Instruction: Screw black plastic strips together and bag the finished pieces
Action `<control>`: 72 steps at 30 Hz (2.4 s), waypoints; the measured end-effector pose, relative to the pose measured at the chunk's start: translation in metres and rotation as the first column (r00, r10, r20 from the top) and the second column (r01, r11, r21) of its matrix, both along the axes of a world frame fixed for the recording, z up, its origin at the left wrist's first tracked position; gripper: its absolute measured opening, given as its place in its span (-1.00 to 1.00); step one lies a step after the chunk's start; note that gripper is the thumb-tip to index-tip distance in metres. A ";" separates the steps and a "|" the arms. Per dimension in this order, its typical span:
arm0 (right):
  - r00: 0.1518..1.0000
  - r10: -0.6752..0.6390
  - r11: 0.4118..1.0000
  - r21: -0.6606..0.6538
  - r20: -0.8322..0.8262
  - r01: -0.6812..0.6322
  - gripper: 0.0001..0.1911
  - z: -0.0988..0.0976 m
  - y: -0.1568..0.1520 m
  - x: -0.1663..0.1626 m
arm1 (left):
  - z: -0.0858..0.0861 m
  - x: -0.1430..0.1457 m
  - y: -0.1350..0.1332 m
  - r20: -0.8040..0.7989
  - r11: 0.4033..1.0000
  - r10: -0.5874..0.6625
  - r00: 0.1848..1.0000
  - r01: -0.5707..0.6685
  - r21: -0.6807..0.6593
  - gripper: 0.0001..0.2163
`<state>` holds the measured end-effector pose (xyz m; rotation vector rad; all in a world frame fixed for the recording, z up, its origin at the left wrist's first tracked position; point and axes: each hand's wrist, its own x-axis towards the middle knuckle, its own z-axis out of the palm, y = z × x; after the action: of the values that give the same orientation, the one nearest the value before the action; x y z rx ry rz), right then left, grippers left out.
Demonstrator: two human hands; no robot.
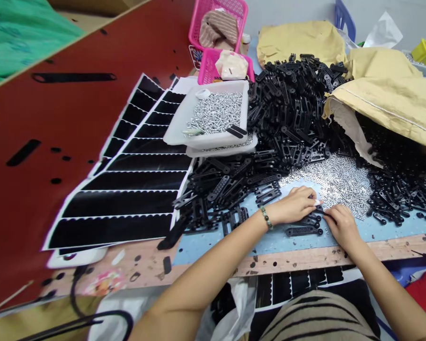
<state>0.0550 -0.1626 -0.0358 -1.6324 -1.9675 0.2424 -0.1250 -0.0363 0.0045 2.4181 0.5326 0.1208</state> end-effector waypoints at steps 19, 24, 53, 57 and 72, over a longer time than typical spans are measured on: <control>0.989 -0.132 0.988 -0.086 -0.073 0.126 -0.72 0.025 0.138 0.017 | 0.010 -0.023 0.009 0.091 0.888 0.438 0.895 -0.414 -0.198 -0.72; 0.849 0.069 0.965 -0.180 -0.523 -0.189 -0.68 0.025 0.089 0.021 | 0.001 0.021 0.020 0.218 0.744 0.563 0.797 -0.374 -0.554 -0.63; 0.824 0.033 0.999 -0.012 -0.566 -0.048 -0.83 0.074 0.082 -0.008 | 0.022 0.015 -0.016 0.140 0.526 0.681 0.718 -0.347 -0.777 -0.78; 0.870 0.055 0.998 0.036 -0.490 -0.042 -0.82 0.083 0.079 -0.003 | 0.031 0.010 -0.018 0.252 0.782 0.612 0.749 -0.529 -0.329 -0.80; 0.998 -0.010 0.990 -0.140 0.063 0.019 -0.84 0.028 0.069 0.002 | 0.034 -0.016 0.004 0.113 0.785 0.619 0.777 -0.615 -0.075 -0.86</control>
<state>0.0572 -0.0939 -0.0074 -1.7615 -2.0244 0.3353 -0.1409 -0.0325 0.0385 2.0875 1.2421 0.5448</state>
